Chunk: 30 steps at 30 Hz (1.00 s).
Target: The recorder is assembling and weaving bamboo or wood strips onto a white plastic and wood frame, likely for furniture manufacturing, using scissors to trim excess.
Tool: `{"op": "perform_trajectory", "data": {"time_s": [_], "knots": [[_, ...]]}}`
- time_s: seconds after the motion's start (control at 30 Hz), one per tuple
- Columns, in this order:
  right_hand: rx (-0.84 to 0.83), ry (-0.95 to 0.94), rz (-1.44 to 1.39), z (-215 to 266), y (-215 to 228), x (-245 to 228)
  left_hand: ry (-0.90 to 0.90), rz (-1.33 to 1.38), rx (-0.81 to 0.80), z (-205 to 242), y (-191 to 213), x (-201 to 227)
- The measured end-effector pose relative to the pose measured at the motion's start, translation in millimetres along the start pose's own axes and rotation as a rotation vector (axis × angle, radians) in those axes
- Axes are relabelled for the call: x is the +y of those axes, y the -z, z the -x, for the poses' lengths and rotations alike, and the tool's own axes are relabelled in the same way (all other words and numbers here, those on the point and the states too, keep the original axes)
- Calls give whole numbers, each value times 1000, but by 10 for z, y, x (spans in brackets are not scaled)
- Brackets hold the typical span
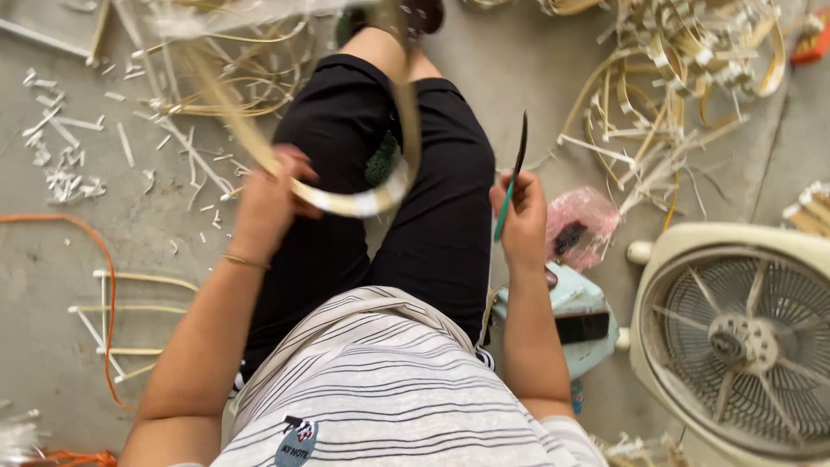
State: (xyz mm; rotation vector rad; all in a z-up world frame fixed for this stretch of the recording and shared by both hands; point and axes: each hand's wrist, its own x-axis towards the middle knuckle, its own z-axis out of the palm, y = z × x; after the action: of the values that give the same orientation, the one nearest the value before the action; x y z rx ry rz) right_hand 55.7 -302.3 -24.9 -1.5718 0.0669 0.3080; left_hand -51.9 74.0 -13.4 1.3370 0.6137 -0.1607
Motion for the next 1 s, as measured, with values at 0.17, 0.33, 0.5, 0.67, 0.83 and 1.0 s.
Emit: {"op": "perform_trajectory", "data": {"time_s": [0.17,0.33,0.5,0.67,0.83,1.0], "knots": [[278,48,657,-570,779,1160,-501,-796,335,-518,632,99],[211,-179,864,-476,1108,2506,-448,-1042,221,-359,-70,211],[119,-346,983,-468,1067,2844,-444,-1400,225,-338,-270,-18],[72,-382,1057,-1240,1239,2156,-417,-1569,291,-349,-268,-39],[335,-134,1186,-2503,1968,1891,-430,-1597,306,-458,-545,283],[361,-369,1452,-3473,2299,1467,-477,-1528,346,-514,-439,185]]}}
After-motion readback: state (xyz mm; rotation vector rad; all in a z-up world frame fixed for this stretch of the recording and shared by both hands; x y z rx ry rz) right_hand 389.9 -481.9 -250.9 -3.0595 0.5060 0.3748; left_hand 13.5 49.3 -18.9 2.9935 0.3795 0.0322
